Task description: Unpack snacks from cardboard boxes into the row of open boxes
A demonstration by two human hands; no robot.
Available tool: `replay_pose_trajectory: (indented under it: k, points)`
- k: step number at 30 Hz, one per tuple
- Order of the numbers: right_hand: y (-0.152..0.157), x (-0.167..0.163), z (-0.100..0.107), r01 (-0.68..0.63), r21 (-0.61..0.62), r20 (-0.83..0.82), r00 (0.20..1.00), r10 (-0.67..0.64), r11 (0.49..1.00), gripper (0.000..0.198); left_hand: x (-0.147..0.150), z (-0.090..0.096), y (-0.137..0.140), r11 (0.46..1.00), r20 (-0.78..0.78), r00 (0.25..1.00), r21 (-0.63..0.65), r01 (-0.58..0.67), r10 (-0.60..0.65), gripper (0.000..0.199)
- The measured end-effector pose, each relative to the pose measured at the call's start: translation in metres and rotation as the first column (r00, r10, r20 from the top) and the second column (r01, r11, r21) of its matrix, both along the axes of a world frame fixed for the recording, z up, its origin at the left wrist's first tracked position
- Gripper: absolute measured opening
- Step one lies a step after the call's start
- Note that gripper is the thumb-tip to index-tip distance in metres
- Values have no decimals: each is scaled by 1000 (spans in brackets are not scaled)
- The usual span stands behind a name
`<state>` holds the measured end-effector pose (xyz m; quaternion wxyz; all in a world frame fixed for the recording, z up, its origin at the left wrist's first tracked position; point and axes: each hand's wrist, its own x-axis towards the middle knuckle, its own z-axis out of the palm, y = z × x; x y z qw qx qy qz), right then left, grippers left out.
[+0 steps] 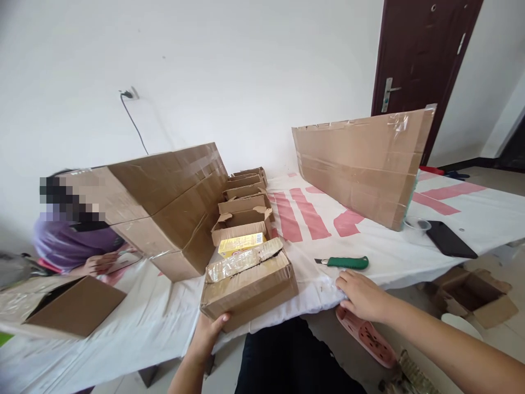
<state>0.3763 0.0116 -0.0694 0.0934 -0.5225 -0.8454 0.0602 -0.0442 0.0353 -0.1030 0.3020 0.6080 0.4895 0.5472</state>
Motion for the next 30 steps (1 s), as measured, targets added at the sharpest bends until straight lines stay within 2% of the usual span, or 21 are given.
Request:
replay_pose_trajectory:
  k: [2,4,6,9,12,16,20,24,27,30]
  points:
    - [3,-1,10,-8,-44,6,1000,8,999,21,0,-1,0,1000,16,1000,3,5,-5,104]
    - [11,-5,24,-6,-11,-43,999,5,1000,14,1,-1,-1,1000,37,999,-4,5,-5,104]
    - [20,-14,40,-18,98,-151,988,33,995,3,2,-1,-1,1000,51,999,-17,16,-15,104]
    - [38,-39,67,-83,278,-330,928,176,957,8,2,0,-2,999,50,998,-23,28,-27,107]
    - [58,-71,87,-142,385,-393,869,301,912,15,1,0,-2,1000,44,999,-19,16,-15,110]
    - [86,-107,99,-257,394,-262,889,376,883,41,2,2,-2,1000,54,998,-10,16,-15,115]
    - [101,-128,107,-309,352,-63,934,351,884,49,8,10,-5,999,64,997,20,30,-31,116]
    - [105,-138,114,-379,355,57,921,385,854,35,12,16,-8,999,64,998,27,24,-26,117]
    - [109,-143,114,-364,384,19,922,386,849,22,12,16,-8,999,82,996,11,38,-39,117]
    - [115,-144,110,-323,411,-19,932,362,852,20,10,15,-7,998,104,993,-4,55,-54,118]
